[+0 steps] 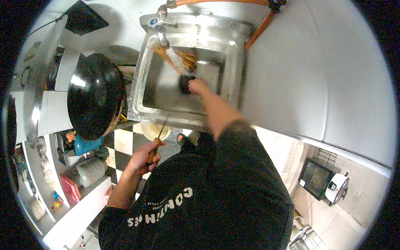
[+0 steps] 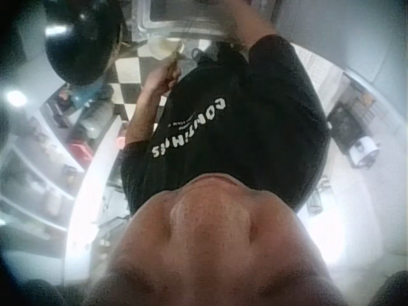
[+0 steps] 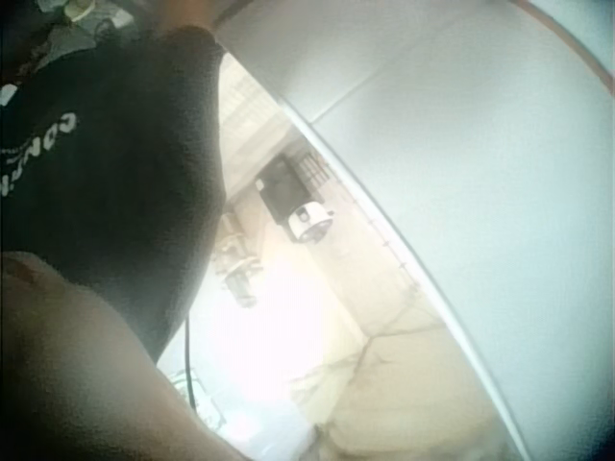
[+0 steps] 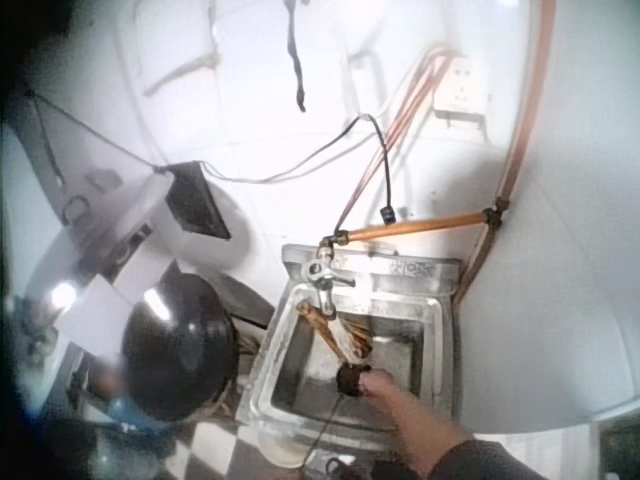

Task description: The person cleans a rice cooker pot, fills it with water, and places it into the cooker. They then retrieve a lid from the refrigerator and cover the pot. Finally, they stir a white liquid in a separate pot using a ladle.

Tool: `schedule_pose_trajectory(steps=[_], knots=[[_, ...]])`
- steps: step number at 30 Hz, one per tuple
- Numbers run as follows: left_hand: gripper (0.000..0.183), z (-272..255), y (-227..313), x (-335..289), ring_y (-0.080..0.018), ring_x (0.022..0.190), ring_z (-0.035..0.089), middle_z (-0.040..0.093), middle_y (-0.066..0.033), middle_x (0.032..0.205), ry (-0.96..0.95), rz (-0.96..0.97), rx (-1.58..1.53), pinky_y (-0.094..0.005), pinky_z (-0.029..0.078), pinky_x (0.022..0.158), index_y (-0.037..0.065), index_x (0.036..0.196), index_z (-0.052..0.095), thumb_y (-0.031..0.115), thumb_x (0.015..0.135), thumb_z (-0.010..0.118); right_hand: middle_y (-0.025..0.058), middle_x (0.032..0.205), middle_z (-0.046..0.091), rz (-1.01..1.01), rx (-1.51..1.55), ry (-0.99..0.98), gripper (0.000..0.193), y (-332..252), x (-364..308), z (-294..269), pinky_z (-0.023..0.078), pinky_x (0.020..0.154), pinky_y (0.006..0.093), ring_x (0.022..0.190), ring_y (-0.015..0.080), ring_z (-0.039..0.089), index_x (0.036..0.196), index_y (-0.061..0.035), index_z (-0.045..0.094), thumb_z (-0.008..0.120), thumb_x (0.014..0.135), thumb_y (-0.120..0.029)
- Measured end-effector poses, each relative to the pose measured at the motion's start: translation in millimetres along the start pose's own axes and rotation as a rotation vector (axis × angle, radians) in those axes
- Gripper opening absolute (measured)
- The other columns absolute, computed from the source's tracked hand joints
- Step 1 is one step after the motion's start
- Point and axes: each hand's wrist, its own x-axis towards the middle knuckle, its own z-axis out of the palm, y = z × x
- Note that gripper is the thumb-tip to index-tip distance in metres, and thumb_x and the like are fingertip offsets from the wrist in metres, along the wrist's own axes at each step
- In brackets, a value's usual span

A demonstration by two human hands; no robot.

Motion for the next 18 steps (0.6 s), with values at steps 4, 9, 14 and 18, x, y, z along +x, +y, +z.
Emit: schedule_pose_trajectory(steps=[4,9,14,18], knots=[[0.043,-11,0,-2,-0.0116,0.034,0.039,0.048,-0.0014,0.058,-0.020,0.040,-0.073,-0.0256,0.029,0.032,0.008,0.120,0.052,0.046,0.101,0.043,0.0109,0.085,0.071,-0.008,-0.256,0.417,0.031,-7,-5,-18,0.050,0.061,0.0365,0.072,0.0213,0.067,0.085,-0.0055,0.067,0.053,0.089,-0.033],[0.044,-13,5,-3,-0.0117,0.033,0.039,0.048,-0.0014,0.058,-0.015,0.054,-0.091,-0.0252,0.028,0.031,0.007,0.120,0.053,0.047,0.101,0.043,0.0111,0.100,0.071,0.064,0.706,-0.084,0.033,-36,2,6,0.056,0.075,0.0347,0.085,0.0221,0.069,0.103,-0.0061,0.064,0.057,0.090,-0.036],[0.044,-14,5,-5,-0.0121,0.033,0.038,0.048,-0.0017,0.057,-0.027,0.052,-0.088,-0.0249,0.028,0.031,0.007,0.118,0.055,0.046,0.101,0.045,0.0096,0.104,0.071,0.210,0.669,-0.232,0.031,-27,6,20,0.057,0.076,0.0365,0.089,0.0226,0.070,0.113,-0.0046,0.062,0.060,0.092,-0.027],[0.045,-21,-3,-10,-0.0122,0.033,0.038,0.049,-0.0026,0.057,0.005,0.038,-0.143,-0.0251,0.027,0.031,0.007,0.119,0.055,0.047,0.100,0.047,0.0105,0.107,0.069,0.213,0.899,0.336,0.028,-22,9,16,0.057,0.076,0.0359,0.090,0.0244,0.069,0.121,-0.0039,0.057,0.055,0.096,-0.017]])
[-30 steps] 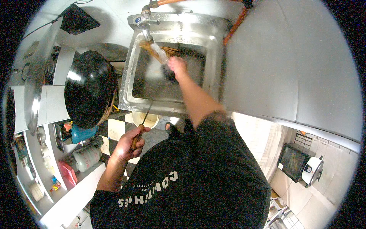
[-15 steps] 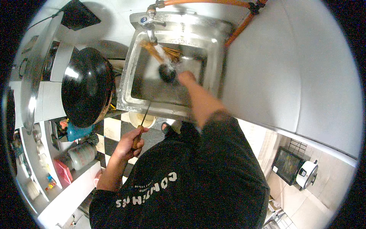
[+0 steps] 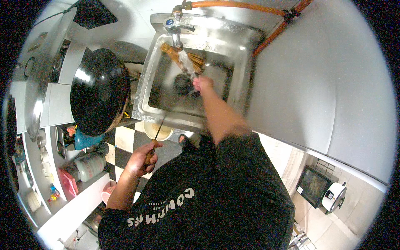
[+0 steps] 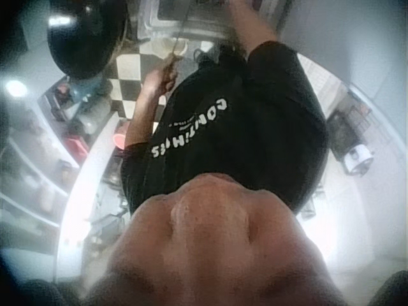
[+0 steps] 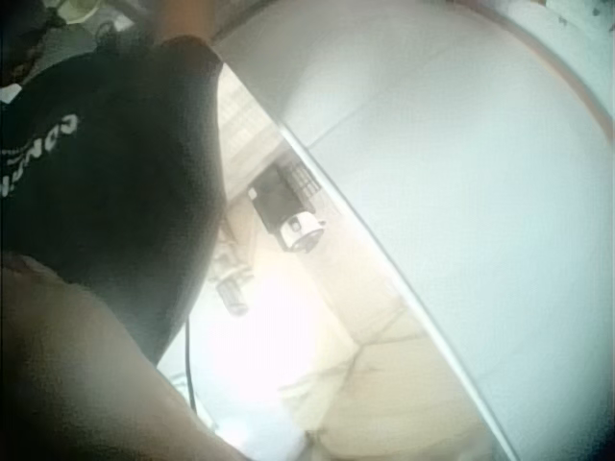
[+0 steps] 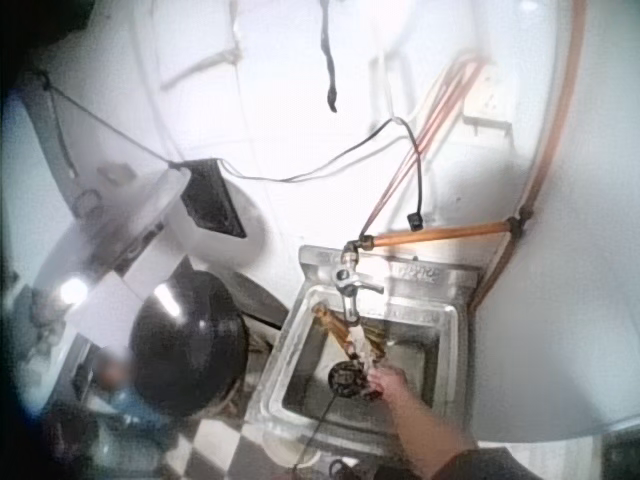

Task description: The person cleans a rice cooker pot, fills it with water, and places it into the cooker. They then retrieve a lid from the refrigerator and cover the pot. Finally, they stir a white liquid in a separate pot using a ladle.

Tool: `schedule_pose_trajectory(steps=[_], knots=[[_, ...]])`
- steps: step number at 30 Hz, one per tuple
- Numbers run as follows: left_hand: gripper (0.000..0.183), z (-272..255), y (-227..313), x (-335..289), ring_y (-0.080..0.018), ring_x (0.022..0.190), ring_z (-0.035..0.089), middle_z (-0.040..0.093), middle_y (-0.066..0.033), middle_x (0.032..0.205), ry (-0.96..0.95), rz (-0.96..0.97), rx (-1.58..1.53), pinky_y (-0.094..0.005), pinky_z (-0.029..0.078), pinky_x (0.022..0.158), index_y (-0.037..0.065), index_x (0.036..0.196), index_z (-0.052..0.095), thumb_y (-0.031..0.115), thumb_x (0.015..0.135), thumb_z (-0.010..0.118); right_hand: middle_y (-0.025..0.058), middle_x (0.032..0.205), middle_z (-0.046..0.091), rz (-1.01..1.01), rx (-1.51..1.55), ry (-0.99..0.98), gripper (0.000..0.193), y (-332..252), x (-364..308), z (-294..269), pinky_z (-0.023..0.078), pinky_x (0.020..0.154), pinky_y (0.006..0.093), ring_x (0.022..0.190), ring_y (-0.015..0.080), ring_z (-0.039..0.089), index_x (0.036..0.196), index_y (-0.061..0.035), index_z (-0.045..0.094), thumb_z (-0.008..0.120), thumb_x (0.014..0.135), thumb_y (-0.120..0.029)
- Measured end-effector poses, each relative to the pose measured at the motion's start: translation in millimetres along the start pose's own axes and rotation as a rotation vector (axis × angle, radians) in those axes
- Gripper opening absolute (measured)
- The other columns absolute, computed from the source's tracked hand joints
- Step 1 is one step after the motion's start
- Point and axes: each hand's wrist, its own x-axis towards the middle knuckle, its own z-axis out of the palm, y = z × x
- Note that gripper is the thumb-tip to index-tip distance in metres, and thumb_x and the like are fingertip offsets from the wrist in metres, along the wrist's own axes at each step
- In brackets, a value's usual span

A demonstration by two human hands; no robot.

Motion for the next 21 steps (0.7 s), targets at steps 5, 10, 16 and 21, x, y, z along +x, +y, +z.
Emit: schedule_pose_trajectory(steps=[5,10,16,21], knots=[[0.048,-10,-2,-3,-0.0121,0.034,0.038,0.049,-0.0033,0.057,0.041,0.050,0.002,-0.0247,0.027,0.032,0.005,0.121,0.053,0.047,0.099,0.049,0.0137,0.102,0.065,-0.063,0.363,-0.234,0.019,-17,4,38,0.057,0.074,0.0402,0.087,0.0279,0.066,0.112,-0.0071,0.058,0.056,0.095,-0.016],[0.048,-8,3,-10,-0.0115,0.034,0.039,0.049,-0.0033,0.056,0.086,0.132,0.097,-0.0246,0.029,0.032,0.002,0.120,0.053,0.045,0.099,0.049,0.0033,0.081,0.062,-0.053,0.393,-0.299,0.015,-55,8,64,0.047,0.052,0.0287,0.059,0.0140,0.055,0.099,-0.0106,0.059,0.062,0.091,-0.023],[0.039,-7,-2,-14,-0.0104,0.035,0.040,0.050,-0.0030,0.056,0.281,0.183,0.257,-0.0243,0.032,0.033,0.003,0.119,0.055,0.036,0.099,0.051,0.0035,0.079,0.067,-0.046,0.183,-0.317,0.021,-58,22,65,0.040,0.046,0.0270,0.056,0.0134,0.056,0.091,-0.0147,0.061,0.067,0.088,-0.034],[0.037,-24,-15,-17,-0.0265,0.052,0.061,0.063,-0.0135,0.069,0.547,0.315,0.691,-0.0337,0.048,0.049,0.003,0.121,0.056,0.030,0.096,0.056,0.0158,0.098,0.070,-0.337,-0.604,-0.251,0.034,-72,-1,24,0.051,0.086,0.0446,0.094,0.0305,0.067,0.101,-0.0074,0.069,0.060,0.091,-0.039]])
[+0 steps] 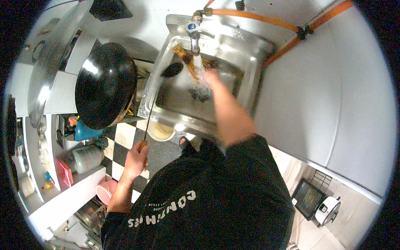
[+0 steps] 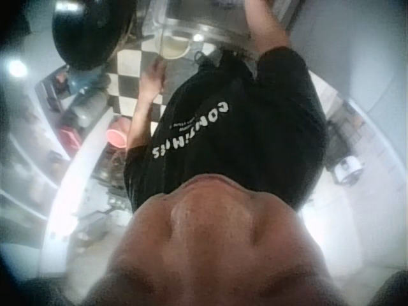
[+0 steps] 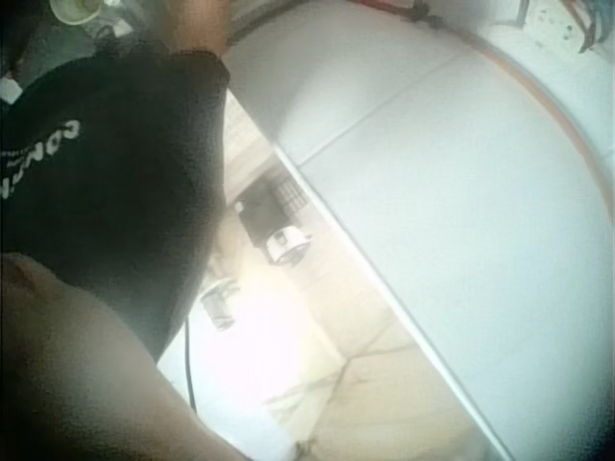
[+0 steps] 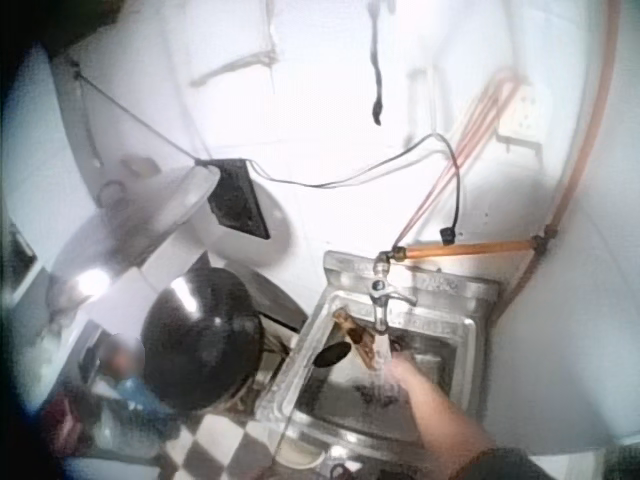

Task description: The person cleans a rice cooker pot, fills it with water, and places it into the cooker. They then retrieve a lid from the refrigerator and cover the pot. Finally, they stir a white liquid in a separate pot using a ladle.

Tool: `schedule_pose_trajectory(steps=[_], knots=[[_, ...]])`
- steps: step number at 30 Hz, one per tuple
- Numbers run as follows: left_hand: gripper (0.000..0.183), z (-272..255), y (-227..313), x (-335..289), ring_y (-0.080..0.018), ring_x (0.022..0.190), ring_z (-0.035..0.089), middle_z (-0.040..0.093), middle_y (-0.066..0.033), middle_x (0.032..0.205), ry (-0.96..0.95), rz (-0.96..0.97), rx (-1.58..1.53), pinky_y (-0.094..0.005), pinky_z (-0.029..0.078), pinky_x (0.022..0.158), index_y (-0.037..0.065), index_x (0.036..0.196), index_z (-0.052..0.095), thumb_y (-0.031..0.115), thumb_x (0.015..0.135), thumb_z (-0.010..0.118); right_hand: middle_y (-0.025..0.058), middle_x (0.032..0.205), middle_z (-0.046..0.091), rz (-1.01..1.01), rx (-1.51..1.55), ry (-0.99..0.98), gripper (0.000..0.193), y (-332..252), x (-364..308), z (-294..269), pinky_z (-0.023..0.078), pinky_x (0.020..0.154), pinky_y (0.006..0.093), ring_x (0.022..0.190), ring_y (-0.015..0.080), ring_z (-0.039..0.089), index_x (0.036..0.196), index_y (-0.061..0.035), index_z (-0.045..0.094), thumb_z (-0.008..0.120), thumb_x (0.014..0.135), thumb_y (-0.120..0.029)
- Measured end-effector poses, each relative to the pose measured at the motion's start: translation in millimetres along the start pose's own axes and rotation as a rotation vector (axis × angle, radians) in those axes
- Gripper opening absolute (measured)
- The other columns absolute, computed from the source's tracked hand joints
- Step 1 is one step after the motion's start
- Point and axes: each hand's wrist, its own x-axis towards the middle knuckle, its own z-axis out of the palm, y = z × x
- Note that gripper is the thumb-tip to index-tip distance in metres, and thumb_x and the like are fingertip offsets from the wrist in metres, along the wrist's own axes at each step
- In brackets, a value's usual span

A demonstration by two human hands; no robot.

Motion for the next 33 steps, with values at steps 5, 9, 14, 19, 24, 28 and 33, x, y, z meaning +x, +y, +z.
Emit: schedule_pose_trajectory(steps=[5,9,14,19,24,28,33], knots=[[0.041,-7,-21,-18,-0.0407,0.090,0.067,0.068,-0.0234,0.096,0.293,0.184,0.327,-0.0438,0.054,0.076,0.006,0.126,0.056,0.029,0.093,0.061,0.0191,0.114,0.067,-0.426,-0.285,0.584,0.048,-112,-87,-64,0.047,0.094,0.0389,0.108,0.0311,0.064,0.118,-0.0049,0.066,0.045,0.098,-0.044],[0.040,-14,-33,-24,-0.0403,0.089,0.067,0.068,-0.0232,0.093,0.385,0.253,0.340,-0.0443,0.054,0.076,0.004,0.124,0.057,0.028,0.093,0.062,0.0119,0.111,0.069,-0.936,-0.237,0.537,0.036,-203,-172,-53,0.051,0.089,0.0342,0.097,0.0256,0.068,0.113,-0.0111,0.068,0.046,0.100,-0.037],[0.036,-33,-59,-18,-0.0370,0.083,0.069,0.068,-0.0226,0.088,0.404,0.318,0.332,-0.0411,0.053,0.072,0.002,0.121,0.059,0.025,0.094,0.061,0.0105,0.079,0.068,-0.986,-0.827,0.741,0.025,-228,-235,-12,0.052,0.064,0.0461,0.069,0.0319,0.066,0.094,-0.0112,0.066,0.050,0.098,-0.030],[0.032,-73,-80,6,-0.0077,0.056,0.046,0.055,-0.0010,0.069,0.258,0.247,0.133,-0.0260,0.040,0.050,-0.003,0.121,0.056,0.020,0.099,0.056,0.0147,0.087,0.062,-0.973,-1.011,0.620,0.014,-223,-284,37,0.054,0.061,0.0472,0.080,0.0331,0.066,0.085,-0.0076,0.062,0.059,0.087,-0.021],[0.033,-128,-117,16,-0.0040,0.054,0.043,0.052,0.0007,0.070,0.196,0.685,0.125,-0.0217,0.034,0.047,-0.001,0.125,0.054,0.016,0.098,0.056,0.0116,0.089,0.070,-0.916,-0.132,0.563,0.026,-216,-343,-10,0.054,0.070,0.0397,0.081,0.0257,0.068,0.102,-0.0065,0.067,0.055,0.094,-0.028],[0.038,-166,-150,30,-0.0237,0.096,0.059,0.064,-0.0173,0.107,0.197,0.609,0.285,-0.0318,0.046,0.087,-0.007,0.127,0.052,0.016,0.097,0.056,0.0122,0.114,0.064,-0.363,-0.316,0.540,0.044,-111,-333,52,0.049,0.089,0.0402,0.102,0.0278,0.062,0.120,-0.0071,0.065,0.057,0.091,-0.040],[0.053,-175,-174,39,-0.0317,0.103,0.059,0.057,-0.0193,0.124,0.238,0.645,0.481,-0.0487,0.051,0.081,0.004,0.146,0.038,0.034,0.103,0.048,0.0127,0.108,0.069,0.094,-0.971,0.253,0.050,-20,-287,89,0.049,0.090,0.0439,0.104,0.0350,0.064,0.117,-0.0131,0.067,0.056,0.086,-0.051]])
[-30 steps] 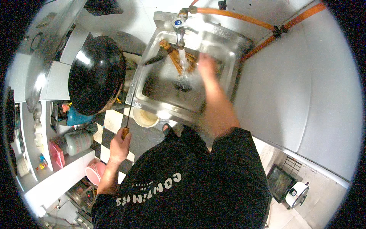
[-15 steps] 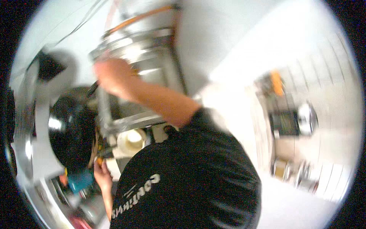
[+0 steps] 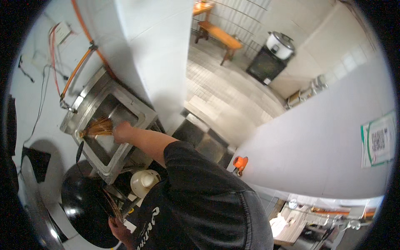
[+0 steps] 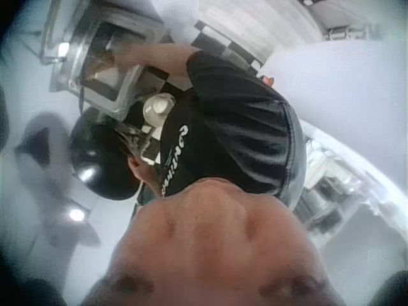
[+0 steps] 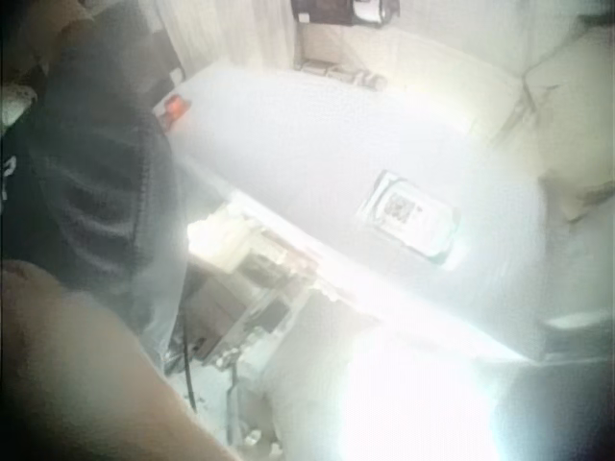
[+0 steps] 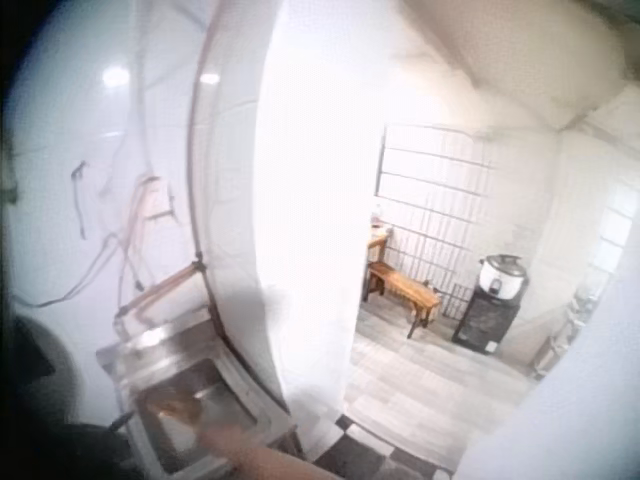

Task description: The person cleans a rice cooker pot, fills it with water, and places it into the cooker. They then retrieve a lid from the refrigerator and cover the pot. Finally, they stir a white liquid in a separate pot using a ladle.

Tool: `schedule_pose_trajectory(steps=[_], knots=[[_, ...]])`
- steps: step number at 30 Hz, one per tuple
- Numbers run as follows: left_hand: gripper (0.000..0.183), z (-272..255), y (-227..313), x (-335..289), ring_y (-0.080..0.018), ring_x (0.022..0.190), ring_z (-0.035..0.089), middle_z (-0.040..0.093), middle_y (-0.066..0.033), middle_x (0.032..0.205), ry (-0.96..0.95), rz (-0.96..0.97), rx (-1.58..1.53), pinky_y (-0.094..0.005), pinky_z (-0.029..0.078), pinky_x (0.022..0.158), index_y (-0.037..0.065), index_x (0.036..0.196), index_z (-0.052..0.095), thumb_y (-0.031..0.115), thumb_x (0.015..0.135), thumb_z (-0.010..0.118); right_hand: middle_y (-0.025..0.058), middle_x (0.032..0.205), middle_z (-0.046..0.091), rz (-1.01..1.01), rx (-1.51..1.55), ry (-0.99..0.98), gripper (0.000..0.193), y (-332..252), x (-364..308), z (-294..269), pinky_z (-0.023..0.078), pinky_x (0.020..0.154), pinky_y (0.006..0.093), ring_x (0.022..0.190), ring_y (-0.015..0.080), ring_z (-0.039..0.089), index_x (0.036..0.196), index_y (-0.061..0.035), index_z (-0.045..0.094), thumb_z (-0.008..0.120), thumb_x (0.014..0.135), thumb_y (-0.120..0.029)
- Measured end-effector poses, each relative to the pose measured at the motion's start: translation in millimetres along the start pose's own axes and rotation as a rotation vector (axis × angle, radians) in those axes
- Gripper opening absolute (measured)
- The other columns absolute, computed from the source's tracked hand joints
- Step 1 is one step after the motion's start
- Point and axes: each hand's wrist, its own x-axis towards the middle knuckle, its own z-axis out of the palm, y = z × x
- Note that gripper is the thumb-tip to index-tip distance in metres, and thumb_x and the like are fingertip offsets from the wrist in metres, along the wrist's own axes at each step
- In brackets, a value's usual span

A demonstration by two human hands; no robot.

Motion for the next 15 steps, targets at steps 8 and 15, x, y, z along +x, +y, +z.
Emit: schedule_pose_trajectory(steps=[8,15], knots=[[0.044,10,57,-28,-0.0284,0.105,0.063,0.064,-0.0220,0.118,-0.061,0.156,-0.033,-0.0361,0.049,0.089,-0.009,0.132,0.048,0.018,0.098,0.056,0.0146,0.111,0.067,-0.195,0.055,0.115,0.050,88,-180,-46,0.048,0.091,0.0458,0.107,0.0336,0.062,0.125,-0.0148,0.062,0.059,0.087,-0.047],[0.041,46,140,-49,-0.0259,0.100,0.064,0.066,-0.0201,0.114,-0.320,0.376,-0.044,-0.0338,0.049,0.087,-0.008,0.130,0.050,0.013,0.096,0.056,0.0121,0.113,0.069,0.086,0.282,0.508,0.054,264,-428,-175,0.053,0.089,0.0348,0.103,0.0231,0.067,0.135,-0.0106,0.055,0.055,0.095,-0.048]])
